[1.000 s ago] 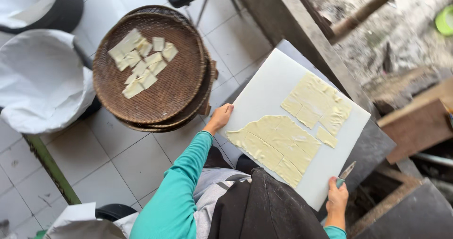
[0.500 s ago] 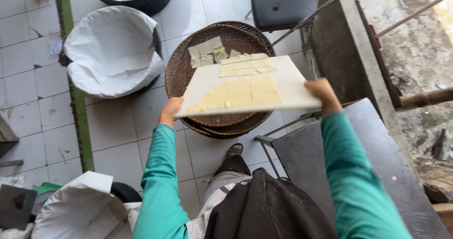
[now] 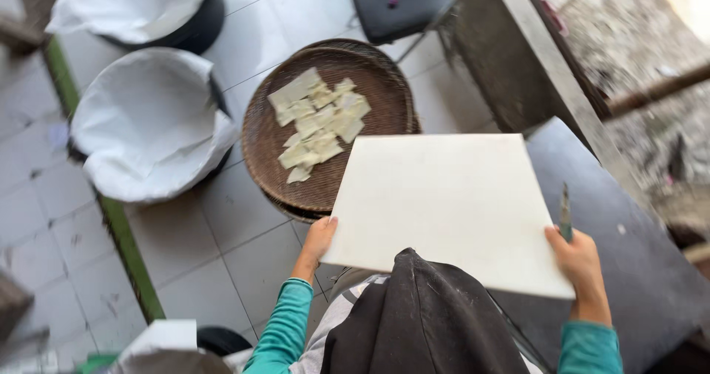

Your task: The person cuts a large sheet of pale dough into smaller rectangular pieces using a knife on a white cutting board. The cut pieces are then transferred into a woven basket. The person repeats this process with multiple sheets of dough.

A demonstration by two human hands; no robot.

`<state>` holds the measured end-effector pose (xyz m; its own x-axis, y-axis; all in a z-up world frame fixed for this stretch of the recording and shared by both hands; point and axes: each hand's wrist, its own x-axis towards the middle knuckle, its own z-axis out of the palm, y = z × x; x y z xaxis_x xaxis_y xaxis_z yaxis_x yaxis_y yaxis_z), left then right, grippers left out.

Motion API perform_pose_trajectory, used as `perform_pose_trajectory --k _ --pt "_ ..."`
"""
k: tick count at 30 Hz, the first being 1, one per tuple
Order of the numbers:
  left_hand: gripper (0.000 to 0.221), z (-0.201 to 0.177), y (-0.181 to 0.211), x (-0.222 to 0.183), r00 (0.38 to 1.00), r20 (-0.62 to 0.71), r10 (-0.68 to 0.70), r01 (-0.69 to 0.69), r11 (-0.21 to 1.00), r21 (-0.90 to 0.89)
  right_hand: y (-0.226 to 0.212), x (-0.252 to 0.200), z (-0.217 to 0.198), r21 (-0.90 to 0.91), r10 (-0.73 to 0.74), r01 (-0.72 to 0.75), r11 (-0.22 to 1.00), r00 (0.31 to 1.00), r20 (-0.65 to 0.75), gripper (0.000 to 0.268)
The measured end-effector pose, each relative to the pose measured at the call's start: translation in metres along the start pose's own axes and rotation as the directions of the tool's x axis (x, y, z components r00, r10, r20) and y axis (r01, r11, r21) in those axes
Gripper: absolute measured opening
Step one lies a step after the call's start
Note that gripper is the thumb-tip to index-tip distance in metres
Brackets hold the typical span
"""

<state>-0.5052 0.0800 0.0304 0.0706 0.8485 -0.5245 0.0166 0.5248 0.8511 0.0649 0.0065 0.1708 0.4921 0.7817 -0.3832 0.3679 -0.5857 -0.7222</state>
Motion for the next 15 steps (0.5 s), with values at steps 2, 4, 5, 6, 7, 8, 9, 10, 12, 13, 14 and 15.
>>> perform_pose_trajectory --k 2,4,5,6,7,8,9,10,12,13,14,15 --pt "0.035 0.031 0.025 0.016 0.982 0.105 0.158 -0.177 0.962 0.206 0.048 -0.068 -0.014 0.097 0.061 -0.042 0.994 0.978 -0.2 0.039" --pt "0.033 0.076 0.047 0.04 0.942 0.22 0.254 -0.318 0.888 0.334 0.092 -0.119 -0.01 0.084 0.114 -0.088 0.993 0.914 -0.39 0.051" --pt "0.033 0.102 0.054 0.053 0.909 0.29 0.299 -0.396 0.836 0.38 0.111 -0.137 -0.005 -0.043 0.116 -0.156 0.987 0.865 -0.489 0.05" --pt "0.033 0.13 0.059 0.065 0.879 0.358 0.317 -0.445 0.815 0.372 0.128 -0.15 -0.002 -0.164 0.107 -0.242 0.956 0.812 -0.573 0.049" --pt "0.033 0.158 0.06 0.075 0.843 0.424 0.332 -0.492 0.794 0.357 0.145 -0.164 0.004 -0.119 0.155 -0.293 0.949 0.759 -0.633 0.048" --pt "0.034 0.185 0.057 0.083 0.822 0.475 0.315 -0.501 0.796 0.34 0.163 -0.172 0.005 -0.081 0.19 -0.33 0.94 0.708 -0.68 0.048" --pt "0.036 0.211 0.051 0.089 0.799 0.524 0.296 -0.508 0.799 0.323 0.182 -0.183 0.007 -0.09 0.194 -0.362 0.928 0.675 -0.712 0.048" --pt "0.037 0.235 0.044 0.093 0.779 0.56 0.283 -0.511 0.803 0.305 0.197 -0.181 0.002 -0.107 0.187 -0.385 0.917 0.649 -0.737 0.049" --pt "0.037 0.272 0.032 0.102 0.7 0.614 0.366 -0.668 0.64 0.38 0.22 -0.179 -0.005 -0.07 0.197 -0.39 0.918 0.602 -0.774 0.046" --pt "0.037 0.289 0.029 0.106 0.65 0.641 0.408 -0.737 0.544 0.402 0.229 -0.179 -0.01 -0.075 0.218 -0.418 0.905 0.607 -0.764 0.049" --pt "0.038 0.306 0.024 0.108 0.66 0.65 0.377 -0.731 0.524 0.437 0.236 -0.179 -0.016 -0.099 0.178 -0.403 0.91 0.595 -0.784 0.05" --pt "0.039 0.321 0.022 0.108 0.668 0.659 0.347 -0.725 0.501 0.472 0.242 -0.18 -0.025 -0.117 0.263 -0.497 0.86 0.627 -0.734 0.054"
